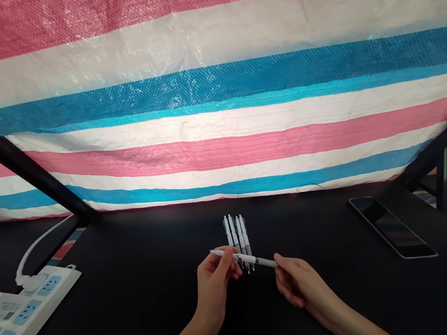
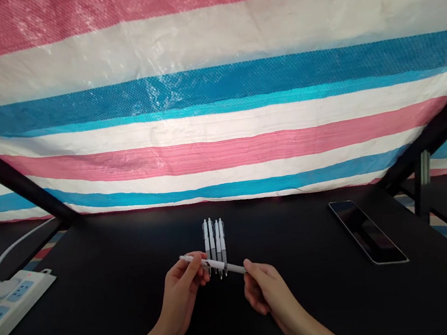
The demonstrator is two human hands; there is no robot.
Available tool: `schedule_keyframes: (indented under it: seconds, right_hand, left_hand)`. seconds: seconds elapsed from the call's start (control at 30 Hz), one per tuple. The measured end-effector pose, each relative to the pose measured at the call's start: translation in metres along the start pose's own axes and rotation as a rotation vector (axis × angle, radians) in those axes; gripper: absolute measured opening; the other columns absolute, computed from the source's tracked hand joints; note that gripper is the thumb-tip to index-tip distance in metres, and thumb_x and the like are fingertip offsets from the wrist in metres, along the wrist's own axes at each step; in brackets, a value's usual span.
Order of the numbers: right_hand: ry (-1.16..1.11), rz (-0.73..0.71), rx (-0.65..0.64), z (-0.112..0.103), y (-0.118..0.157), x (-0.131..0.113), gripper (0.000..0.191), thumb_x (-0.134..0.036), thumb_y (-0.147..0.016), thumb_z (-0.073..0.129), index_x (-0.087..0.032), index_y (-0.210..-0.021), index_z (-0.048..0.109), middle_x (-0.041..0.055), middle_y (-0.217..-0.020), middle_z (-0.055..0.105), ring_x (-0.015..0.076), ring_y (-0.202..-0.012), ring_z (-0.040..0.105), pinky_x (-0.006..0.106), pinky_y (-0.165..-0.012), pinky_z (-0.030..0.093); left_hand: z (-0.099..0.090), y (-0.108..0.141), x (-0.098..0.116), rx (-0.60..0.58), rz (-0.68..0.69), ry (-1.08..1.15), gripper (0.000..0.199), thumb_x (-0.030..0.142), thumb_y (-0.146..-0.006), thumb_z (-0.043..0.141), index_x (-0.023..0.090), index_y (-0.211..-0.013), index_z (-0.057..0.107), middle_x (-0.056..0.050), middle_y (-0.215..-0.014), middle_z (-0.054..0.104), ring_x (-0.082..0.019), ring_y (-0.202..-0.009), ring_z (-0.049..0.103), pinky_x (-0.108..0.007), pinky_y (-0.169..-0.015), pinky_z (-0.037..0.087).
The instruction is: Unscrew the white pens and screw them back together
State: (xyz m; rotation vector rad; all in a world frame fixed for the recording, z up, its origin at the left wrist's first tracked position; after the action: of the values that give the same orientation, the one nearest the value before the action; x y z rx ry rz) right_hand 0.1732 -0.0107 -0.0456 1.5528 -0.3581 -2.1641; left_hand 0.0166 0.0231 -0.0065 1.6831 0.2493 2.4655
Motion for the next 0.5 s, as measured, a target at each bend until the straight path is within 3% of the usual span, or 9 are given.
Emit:
schedule_keyframes:
  seconds: [0.13, 0.3, 0.43, 0.5]
  right_hand:
    - [-0.075, -0.037, 0.0, -0.0006, 0.0005, -0.0028, 0.036, -0.049, -0.072, 0.061, -0.018, -0.065, 0.044, -0.0036, -0.047, 0.05, 0.0038, -0.031, 0.032, 0.019, -0.034, 0.011]
    - [-0.028, 0.008, 0.003, -0.0011, 0.0008, 0.0016, 0.046, -0.057, -0.078, 0.05, -0.016, -0.057, 0.043, -0.0024, -0.042, 0.046, 0.0029, -0.029, 0.028, 0.02, -0.034, 0.008]
    - [-0.1, -0.044, -0.002, -0.0016, 0.0009, -0.0029, 0.031, -0.044, -0.074, 0.06, -0.018, -0.067, 0.045, -0.0048, -0.049, 0.048, 0.0035, -0.033, 0.032, 0.019, -0.035, 0.013]
    - [-0.109, -0.006, -0.01, -0.0013, 0.0002, 0.0011, 0.032, -0.047, -0.075, 0.057, -0.017, -0.07, 0.047, -0.0041, -0.05, 0.049, 0.0044, -0.033, 0.033, 0.019, -0.035, 0.012]
  left_hand:
    - [-0.0004, 0.0, 0.0013, 0.009, 0.005, 0.0, 0.021, 0.033, -0.075, 0.068, 0.013, -0.079, 0.069, 0.001, -0.058, 0.053, -0.011, -0.055, 0.051, -0.022, -0.053, 0.04]
    - [0.0004, 0.0001, 0.0014, 0.009, 0.001, 0.001, 0.02, 0.033, -0.075, 0.068, 0.013, -0.078, 0.069, 0.001, -0.058, 0.054, -0.011, -0.056, 0.051, -0.022, -0.053, 0.039]
    - [0.0005, 0.0002, 0.0021, 0.014, 0.003, 0.002, 0.021, 0.033, -0.074, 0.069, 0.012, -0.078, 0.069, 0.001, -0.058, 0.054, -0.011, -0.055, 0.051, -0.022, -0.052, 0.039]
    - [0.0003, 0.0005, 0.0028, 0.015, 0.007, 0.003, 0.021, 0.033, -0.074, 0.069, 0.012, -0.079, 0.069, 0.001, -0.058, 0.053, -0.011, -0.055, 0.051, -0.022, -0.052, 0.039]
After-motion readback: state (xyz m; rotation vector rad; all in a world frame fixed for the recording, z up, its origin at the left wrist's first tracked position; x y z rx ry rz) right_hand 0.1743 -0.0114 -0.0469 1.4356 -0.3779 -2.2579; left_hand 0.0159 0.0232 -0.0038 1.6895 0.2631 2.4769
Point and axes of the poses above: each hand's wrist, its own y-axis away from the middle knuckle, its own z-axis out of the palm, x = y × z, the point moved 9 cm from there along -y, towards the middle knuckle
